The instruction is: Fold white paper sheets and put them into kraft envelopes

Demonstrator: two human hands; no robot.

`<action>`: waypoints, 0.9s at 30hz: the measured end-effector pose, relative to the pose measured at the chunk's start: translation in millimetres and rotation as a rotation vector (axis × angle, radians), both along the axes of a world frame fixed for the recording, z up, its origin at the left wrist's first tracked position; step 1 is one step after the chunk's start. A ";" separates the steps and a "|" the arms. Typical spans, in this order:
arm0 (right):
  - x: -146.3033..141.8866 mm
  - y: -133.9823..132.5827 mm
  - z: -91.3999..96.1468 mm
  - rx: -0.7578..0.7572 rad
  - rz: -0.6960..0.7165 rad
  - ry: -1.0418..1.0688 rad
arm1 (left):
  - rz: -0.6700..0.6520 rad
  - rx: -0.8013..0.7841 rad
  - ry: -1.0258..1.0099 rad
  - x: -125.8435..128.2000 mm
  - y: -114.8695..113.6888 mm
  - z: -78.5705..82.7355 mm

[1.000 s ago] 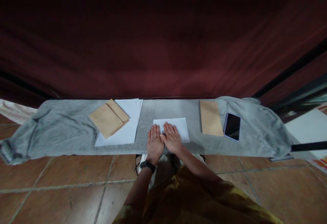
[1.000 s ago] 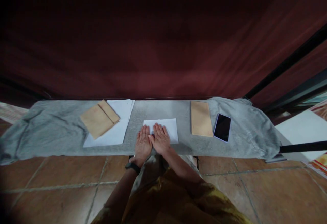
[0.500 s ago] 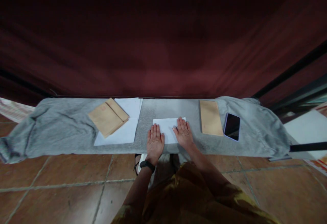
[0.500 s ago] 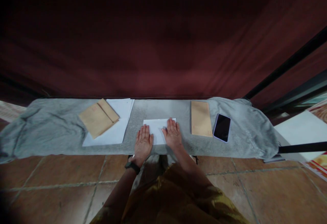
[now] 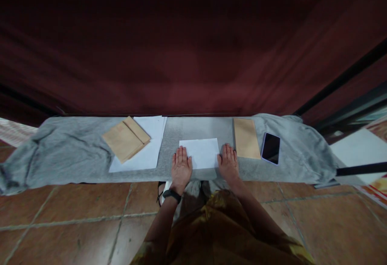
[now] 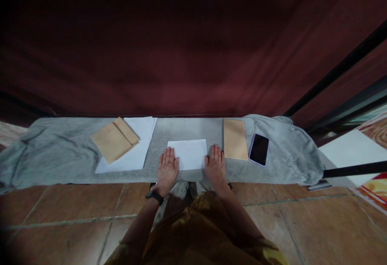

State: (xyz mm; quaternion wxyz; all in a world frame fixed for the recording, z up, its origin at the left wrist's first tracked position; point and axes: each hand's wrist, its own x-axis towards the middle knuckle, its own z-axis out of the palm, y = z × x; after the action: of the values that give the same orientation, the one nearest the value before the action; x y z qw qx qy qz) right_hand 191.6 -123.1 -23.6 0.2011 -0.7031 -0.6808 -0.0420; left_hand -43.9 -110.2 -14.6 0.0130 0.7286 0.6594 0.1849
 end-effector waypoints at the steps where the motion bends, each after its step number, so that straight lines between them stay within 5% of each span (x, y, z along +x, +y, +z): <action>1: -1.6 -3.3 2.1 0.014 0.015 0.014 | 0.004 0.003 -0.006 0.4 -1.3 1.3; 7: -40.2 -35.6 12.5 -0.023 0.348 0.048 | -0.192 -0.031 -0.067 18.1 -24.2 11.5; 12: -50.2 -56.2 11.5 -0.045 0.452 0.024 | -0.311 -0.106 -0.086 20.2 -45.9 10.6; 18: -28.3 -61.0 12.6 -0.050 0.446 -0.033 | -0.344 -0.101 0.021 2.4 -58.6 9.8; 27: -3.2 -67.0 2.5 -0.015 0.359 -0.080 | -0.187 -0.065 0.004 -10.6 -65.3 6.4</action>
State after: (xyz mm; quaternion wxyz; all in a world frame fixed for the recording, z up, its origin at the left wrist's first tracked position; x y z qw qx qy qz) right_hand 188.4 -190.2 -21.0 0.1730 -0.5694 -0.8032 -0.0281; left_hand -54.6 -175.5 -8.2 0.0525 0.7866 0.5940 0.1601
